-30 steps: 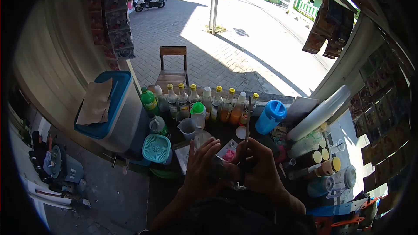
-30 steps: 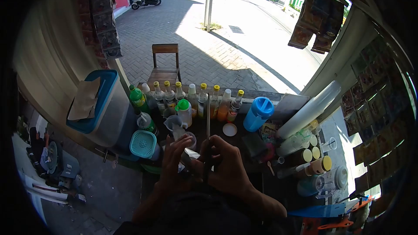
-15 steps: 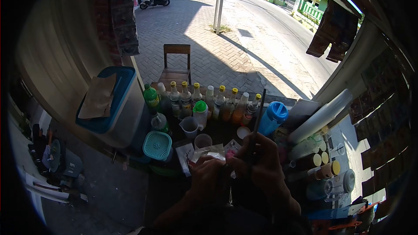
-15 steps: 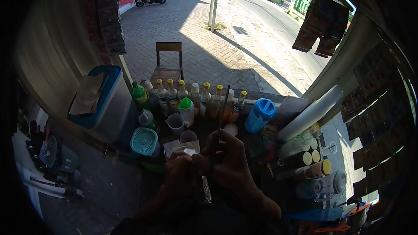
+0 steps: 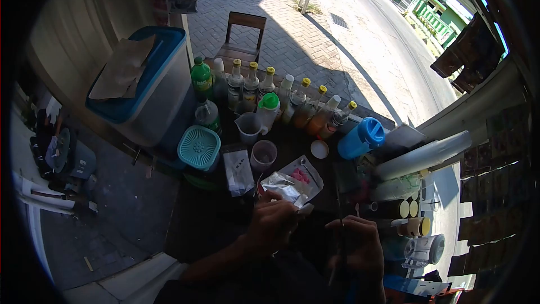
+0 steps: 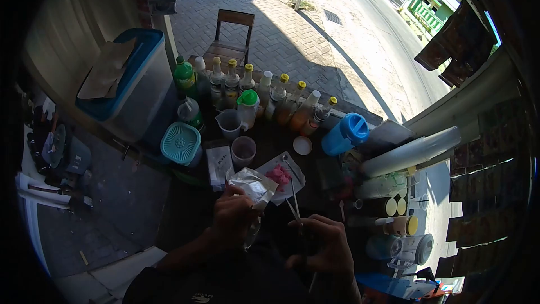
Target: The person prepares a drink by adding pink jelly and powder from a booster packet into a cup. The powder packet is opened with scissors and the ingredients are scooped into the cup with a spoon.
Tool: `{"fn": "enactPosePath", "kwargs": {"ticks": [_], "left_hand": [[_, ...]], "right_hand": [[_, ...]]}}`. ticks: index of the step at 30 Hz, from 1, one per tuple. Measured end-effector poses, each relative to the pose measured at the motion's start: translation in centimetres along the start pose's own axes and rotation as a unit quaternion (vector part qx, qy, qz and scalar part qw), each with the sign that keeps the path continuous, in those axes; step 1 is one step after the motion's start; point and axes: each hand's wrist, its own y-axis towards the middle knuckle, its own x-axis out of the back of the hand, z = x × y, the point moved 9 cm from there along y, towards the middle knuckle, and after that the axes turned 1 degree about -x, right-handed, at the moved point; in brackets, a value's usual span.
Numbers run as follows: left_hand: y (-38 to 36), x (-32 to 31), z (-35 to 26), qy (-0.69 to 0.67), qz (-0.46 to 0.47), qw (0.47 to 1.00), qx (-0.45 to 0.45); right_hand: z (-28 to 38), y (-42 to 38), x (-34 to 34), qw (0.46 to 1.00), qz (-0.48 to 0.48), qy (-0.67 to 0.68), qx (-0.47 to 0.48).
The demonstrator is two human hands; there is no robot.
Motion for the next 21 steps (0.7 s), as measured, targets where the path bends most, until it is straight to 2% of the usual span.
{"fn": "enactPosePath", "kwargs": {"ticks": [5,10,21], "left_hand": [[-0.8,-0.6,0.3,-0.004,0.039,0.999,0.005],[-0.5,-1.1,-0.6,-0.023,0.061,0.998,-0.002],[-0.4,-2.1,-1.2,-0.019,0.101,0.995,-0.01]], "right_hand": [[0.4,-1.3,-3.2,0.994,0.065,-0.049,-0.067],[1.3,-0.9,-2.2,0.994,-0.01,-0.102,-0.029],[1.8,-0.8,-0.7,0.978,-0.04,-0.204,-0.006]]}}
